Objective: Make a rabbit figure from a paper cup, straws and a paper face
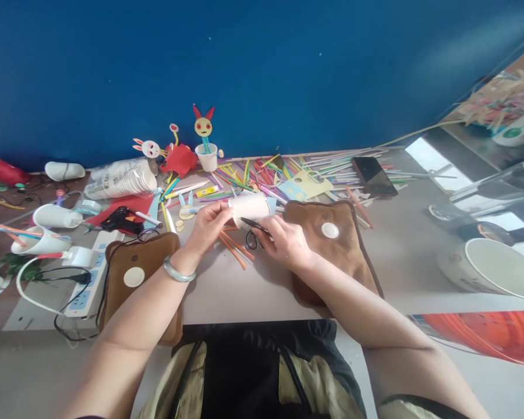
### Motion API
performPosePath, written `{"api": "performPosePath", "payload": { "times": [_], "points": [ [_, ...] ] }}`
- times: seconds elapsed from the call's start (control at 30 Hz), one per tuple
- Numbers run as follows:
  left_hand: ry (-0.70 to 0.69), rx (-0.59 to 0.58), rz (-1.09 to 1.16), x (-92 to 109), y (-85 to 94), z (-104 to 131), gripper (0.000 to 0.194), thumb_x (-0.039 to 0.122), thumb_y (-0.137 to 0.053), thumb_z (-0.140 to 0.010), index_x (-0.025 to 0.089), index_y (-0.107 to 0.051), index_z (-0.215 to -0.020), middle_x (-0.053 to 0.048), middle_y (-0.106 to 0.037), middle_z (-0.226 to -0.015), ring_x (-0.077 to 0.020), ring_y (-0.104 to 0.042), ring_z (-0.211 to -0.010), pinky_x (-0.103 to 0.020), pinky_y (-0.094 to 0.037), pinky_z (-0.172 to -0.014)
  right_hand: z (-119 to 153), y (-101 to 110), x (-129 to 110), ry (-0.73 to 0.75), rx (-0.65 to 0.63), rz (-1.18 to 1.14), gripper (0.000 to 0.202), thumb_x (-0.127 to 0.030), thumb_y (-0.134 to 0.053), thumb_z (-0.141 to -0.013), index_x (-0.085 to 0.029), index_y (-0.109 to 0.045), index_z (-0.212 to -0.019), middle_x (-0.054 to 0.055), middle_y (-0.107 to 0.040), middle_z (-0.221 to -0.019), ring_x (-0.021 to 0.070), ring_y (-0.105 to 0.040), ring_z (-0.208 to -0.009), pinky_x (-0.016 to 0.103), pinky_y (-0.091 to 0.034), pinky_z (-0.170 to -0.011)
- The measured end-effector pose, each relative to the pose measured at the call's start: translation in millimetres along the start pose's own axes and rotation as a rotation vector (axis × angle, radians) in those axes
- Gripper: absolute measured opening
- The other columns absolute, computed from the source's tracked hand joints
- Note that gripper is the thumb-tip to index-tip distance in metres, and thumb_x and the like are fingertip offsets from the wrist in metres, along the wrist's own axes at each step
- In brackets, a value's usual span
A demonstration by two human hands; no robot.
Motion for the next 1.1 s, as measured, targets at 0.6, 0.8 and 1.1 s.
{"api": "performPosePath", "payload": {
  "times": [0.6, 0.8, 1.1],
  "points": [
    [-0.06, -0.03, -0.013, 0.4, 1.6, 0.2, 0.031, 0.043, -0.07, -0.081, 0.018, -0.061, -0.066, 0.001, -0.063, -0.064, -0.0127, -0.058, -0.063, -0.025, -0.048, -0.064, 2.0, -2.3, 3.3, -0.061, -0.025, -0.108, 0.019, -0.032, -0.049, -0.102, -0.019, -0.057, -0.09, 0.001, -0.06, -0.073, 0.0124, -0.054, -0.06, 0.024, -0.035, -0.052],
    [-0.071, -0.043, -0.024, 0.8, 0.6, -0.2, 0.031, 0.042, -0.069, -0.083, 0.018, -0.061, -0.066, 0.001, -0.062, -0.064, -0.0121, -0.057, -0.063, -0.025, -0.047, -0.064, 0.8, -0.2, 1.3, -0.03, -0.014, -0.085, 0.02, -0.031, -0.048, -0.102, -0.019, -0.057, -0.089, 0.001, -0.059, -0.071, 0.0113, -0.051, -0.057, 0.024, -0.032, -0.051],
    [-0.063, -0.001, -0.012, 1.5, 1.8, 0.2, 0.031, 0.042, -0.07, -0.082, 0.018, -0.061, -0.065, 0.002, -0.061, -0.063, -0.0123, -0.056, -0.063, -0.025, -0.047, -0.064, 1.0, 0.3, 2.3, -0.01, 0.009, -0.008, 0.019, -0.034, -0.052, -0.1, -0.018, -0.058, -0.091, 0.001, -0.062, -0.071, 0.0121, -0.054, -0.057, 0.025, -0.031, -0.049]
  ]
}}
Point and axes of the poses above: each hand's wrist, its own z-axis away from the middle knuckle, its own y-axis out of the back of the hand, x = y × z, the point moved 9 cm from there along -z, towards the middle knuckle
